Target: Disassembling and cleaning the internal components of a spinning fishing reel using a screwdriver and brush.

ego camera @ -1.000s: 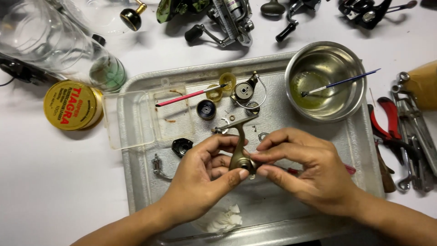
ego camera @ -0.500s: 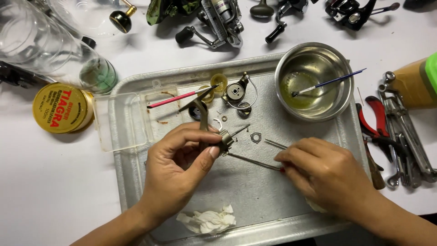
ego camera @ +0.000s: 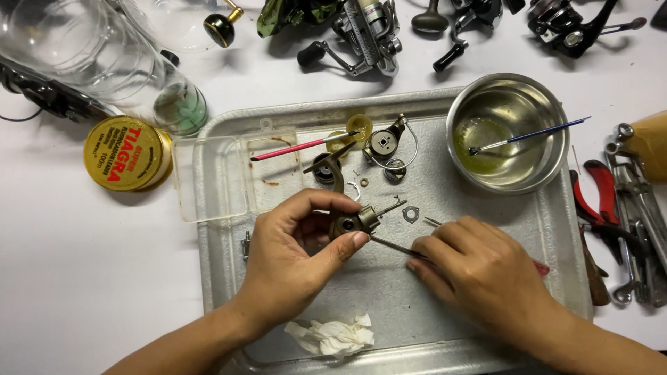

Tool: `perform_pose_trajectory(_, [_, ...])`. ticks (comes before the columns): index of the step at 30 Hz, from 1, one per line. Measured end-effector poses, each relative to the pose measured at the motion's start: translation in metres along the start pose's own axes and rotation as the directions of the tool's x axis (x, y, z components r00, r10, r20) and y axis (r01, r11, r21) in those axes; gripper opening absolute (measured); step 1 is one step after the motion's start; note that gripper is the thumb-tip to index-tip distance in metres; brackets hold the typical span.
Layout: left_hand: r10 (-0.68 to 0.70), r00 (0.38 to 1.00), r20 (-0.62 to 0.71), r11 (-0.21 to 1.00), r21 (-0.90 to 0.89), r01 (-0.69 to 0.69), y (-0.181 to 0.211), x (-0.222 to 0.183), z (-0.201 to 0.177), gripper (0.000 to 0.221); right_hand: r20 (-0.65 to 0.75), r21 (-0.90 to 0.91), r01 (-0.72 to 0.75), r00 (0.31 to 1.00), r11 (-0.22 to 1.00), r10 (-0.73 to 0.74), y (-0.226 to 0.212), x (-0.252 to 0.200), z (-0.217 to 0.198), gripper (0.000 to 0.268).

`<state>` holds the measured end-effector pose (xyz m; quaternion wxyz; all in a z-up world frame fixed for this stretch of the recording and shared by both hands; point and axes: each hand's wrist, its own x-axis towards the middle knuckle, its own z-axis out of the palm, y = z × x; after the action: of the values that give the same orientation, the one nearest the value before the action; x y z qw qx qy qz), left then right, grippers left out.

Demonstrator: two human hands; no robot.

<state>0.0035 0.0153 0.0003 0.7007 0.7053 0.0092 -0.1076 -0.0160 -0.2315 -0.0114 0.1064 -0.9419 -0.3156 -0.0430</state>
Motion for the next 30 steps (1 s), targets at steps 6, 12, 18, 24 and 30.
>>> perform_pose_trajectory(6, [-0.056,0.998,0.033,0.986,0.156,0.05,0.006,0.0,0.0,0.024,-0.081,-0.002,0.025,0.996,1.0,-0.025,0.005,0.002,-0.014,0.014])
perform_pose_trajectory(12, [0.05,0.993,0.103,0.968,0.238,-0.074,0.01,-0.004,0.002,0.022,0.04,-0.206,-0.177,0.981,0.962,0.189,0.03,-0.018,-0.009,0.015])
perform_pose_trajectory(18, [0.035,0.992,0.12,0.975,0.214,-0.06,0.009,-0.006,0.004,0.023,0.041,-0.155,-0.161,0.985,0.975,0.169,0.032,-0.02,-0.002,0.011])
perform_pose_trajectory(24, [0.016,0.993,0.119,0.979,0.202,-0.04,0.005,-0.006,0.004,0.021,-0.007,0.129,-0.089,0.996,0.988,0.091,0.025,-0.03,-0.032,0.01])
perform_pose_trajectory(30, [0.166,0.977,0.136,0.922,0.329,-0.203,0.004,-0.006,0.003,0.017,-0.118,-0.008,0.06,0.991,0.998,-0.06,-0.018,0.006,-0.069,0.012])
